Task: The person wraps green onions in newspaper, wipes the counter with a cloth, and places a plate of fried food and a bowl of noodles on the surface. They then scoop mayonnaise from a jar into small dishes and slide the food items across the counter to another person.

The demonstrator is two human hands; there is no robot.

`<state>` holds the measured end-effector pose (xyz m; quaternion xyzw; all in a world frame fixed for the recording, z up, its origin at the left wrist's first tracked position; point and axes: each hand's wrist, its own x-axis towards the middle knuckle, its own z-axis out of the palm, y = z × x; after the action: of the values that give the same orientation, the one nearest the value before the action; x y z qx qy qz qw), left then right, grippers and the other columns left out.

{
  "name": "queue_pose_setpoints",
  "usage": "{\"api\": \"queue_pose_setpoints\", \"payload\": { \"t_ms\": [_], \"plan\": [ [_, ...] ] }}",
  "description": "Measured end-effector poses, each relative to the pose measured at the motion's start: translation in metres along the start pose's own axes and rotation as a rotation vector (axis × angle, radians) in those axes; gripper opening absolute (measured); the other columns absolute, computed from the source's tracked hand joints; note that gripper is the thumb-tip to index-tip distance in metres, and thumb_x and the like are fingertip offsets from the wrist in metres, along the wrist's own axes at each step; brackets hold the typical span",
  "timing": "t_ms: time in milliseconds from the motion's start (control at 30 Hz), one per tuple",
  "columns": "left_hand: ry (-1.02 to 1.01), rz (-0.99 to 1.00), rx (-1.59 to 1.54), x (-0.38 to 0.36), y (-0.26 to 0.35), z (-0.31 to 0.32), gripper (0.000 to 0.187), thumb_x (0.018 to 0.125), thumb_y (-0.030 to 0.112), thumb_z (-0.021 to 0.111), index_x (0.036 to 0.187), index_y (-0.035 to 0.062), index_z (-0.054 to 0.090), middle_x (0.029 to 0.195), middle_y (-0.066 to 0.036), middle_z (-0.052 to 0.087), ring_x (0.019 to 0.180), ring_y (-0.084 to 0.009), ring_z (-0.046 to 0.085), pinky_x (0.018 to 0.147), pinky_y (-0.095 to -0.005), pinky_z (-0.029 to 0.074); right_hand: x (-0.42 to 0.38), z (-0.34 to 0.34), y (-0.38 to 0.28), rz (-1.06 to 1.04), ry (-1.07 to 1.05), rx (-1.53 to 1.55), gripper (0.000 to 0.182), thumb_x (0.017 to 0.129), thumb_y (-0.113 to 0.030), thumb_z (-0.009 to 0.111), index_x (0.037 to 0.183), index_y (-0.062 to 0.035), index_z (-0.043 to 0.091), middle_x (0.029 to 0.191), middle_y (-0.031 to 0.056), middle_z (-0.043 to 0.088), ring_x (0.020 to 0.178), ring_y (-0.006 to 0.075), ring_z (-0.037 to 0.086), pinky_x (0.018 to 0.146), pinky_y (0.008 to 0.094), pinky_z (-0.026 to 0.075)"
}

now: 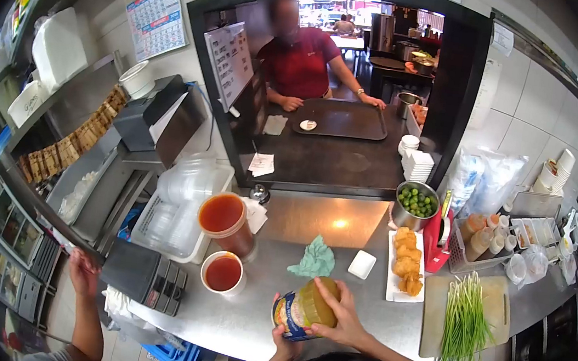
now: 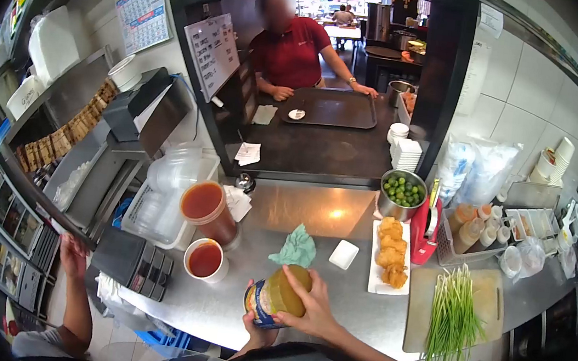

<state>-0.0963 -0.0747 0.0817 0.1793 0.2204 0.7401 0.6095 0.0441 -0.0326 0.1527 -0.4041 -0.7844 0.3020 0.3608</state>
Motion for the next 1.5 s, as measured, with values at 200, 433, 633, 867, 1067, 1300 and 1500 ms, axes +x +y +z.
{"api": "queue_pose_setpoints", "payload": {
  "t_ms": [200, 433, 633, 867, 1067, 1300, 1500],
  "plan": [
    [-0.077, -0.391, -0.077, 0.015, 0.001, -0.010, 0.081, 0.074, 0.044, 0.057, 0.141, 0.0215, 0.017, 0.132, -0.010, 0.041, 0.118, -0.0278, 0.045, 0.099, -0.0442, 0.036, -0.015, -0.001, 0.003, 0.074, 0.117, -0.106, 0.090, 0.060, -0.043, 0.075, 0.138, -0.0203, 0.035, 0.125, 0.0280, 0.030, 0.112, 0.0422, 0.032, 0.099, 0.0458, 0.025],
    [-0.580, -0.205, 0.520, 0.028, -0.024, 0.005, 0.114, 0.067, 0.044, 0.075, 0.141, 0.0256, -0.009, 0.144, -0.015, 0.017, 0.129, -0.0295, 0.031, 0.102, -0.0460, 0.033, -0.030, -0.059, 0.016, 0.217, 0.122, 0.354, 0.101, 0.061, -0.041, 0.076, 0.141, -0.0093, 0.024, 0.123, 0.0154, 0.029, 0.120, 0.0282, 0.028, 0.104, 0.0377, 0.020],
    [-0.758, 0.593, 0.535, 0.055, -0.021, 0.037, 0.138, 0.049, 0.051, 0.083, 0.140, 0.0213, -0.016, 0.145, -0.016, -0.004, 0.129, -0.0390, 0.026, 0.104, -0.0476, 0.029, -0.021, -0.073, -0.024, 0.022, 0.179, 0.286, 0.103, 0.060, -0.040, 0.074, 0.141, -0.0030, 0.022, 0.124, 0.0192, 0.028, 0.120, 0.0323, 0.027, 0.104, 0.0392, 0.019],
    [-0.224, 0.070, 0.420, 0.028, 0.024, -0.022, 0.082, 0.072, 0.048, 0.059, 0.134, 0.0139, 0.018, 0.140, -0.016, 0.022, 0.129, -0.0278, 0.028, 0.105, -0.0429, 0.026, -0.015, -0.081, -0.039, -0.081, 0.162, 0.215, 0.103, 0.056, -0.047, 0.071, 0.140, -0.0049, 0.027, 0.128, 0.0251, 0.026, 0.122, 0.0388, 0.023, 0.104, 0.0452, 0.015],
    [0.150, -0.574, 0.102, -0.005, 0.081, -0.197, 0.059, 0.078, 0.042, 0.048, 0.126, 0.0104, 0.034, 0.136, -0.015, 0.032, 0.127, -0.0239, 0.032, 0.105, -0.0386, 0.026, -0.017, -0.076, -0.033, -0.077, 0.122, 0.083, 0.105, 0.057, -0.057, 0.067, 0.139, -0.0035, 0.029, 0.130, 0.0247, 0.021, 0.123, 0.0397, 0.021, 0.104, 0.0467, 0.012],
    [-0.016, -0.814, -0.255, 0.026, -0.017, -0.065, 0.062, 0.080, 0.052, 0.041, 0.131, 0.0171, 0.037, 0.133, -0.008, 0.041, 0.126, -0.0269, 0.035, 0.099, -0.0524, 0.030, -0.007, -0.074, -0.018, -0.057, 0.025, -0.234, 0.097, 0.052, -0.044, 0.074, 0.138, -0.0203, 0.034, 0.128, 0.0280, 0.024, 0.118, 0.0429, 0.025, 0.101, 0.0503, 0.020],
    [-0.148, -0.807, -0.091, 0.046, -0.021, 0.019, 0.067, 0.081, 0.061, 0.037, 0.133, 0.0186, 0.039, 0.133, -0.008, 0.044, 0.123, -0.0290, 0.040, 0.095, -0.0570, 0.035, 0.005, -0.090, -0.007, -0.245, -0.220, -0.319, 0.090, 0.051, -0.042, 0.075, 0.134, -0.0269, 0.041, 0.129, 0.0291, 0.024, 0.119, 0.0452, 0.024, 0.100, 0.0496, 0.025]
  ]
}}
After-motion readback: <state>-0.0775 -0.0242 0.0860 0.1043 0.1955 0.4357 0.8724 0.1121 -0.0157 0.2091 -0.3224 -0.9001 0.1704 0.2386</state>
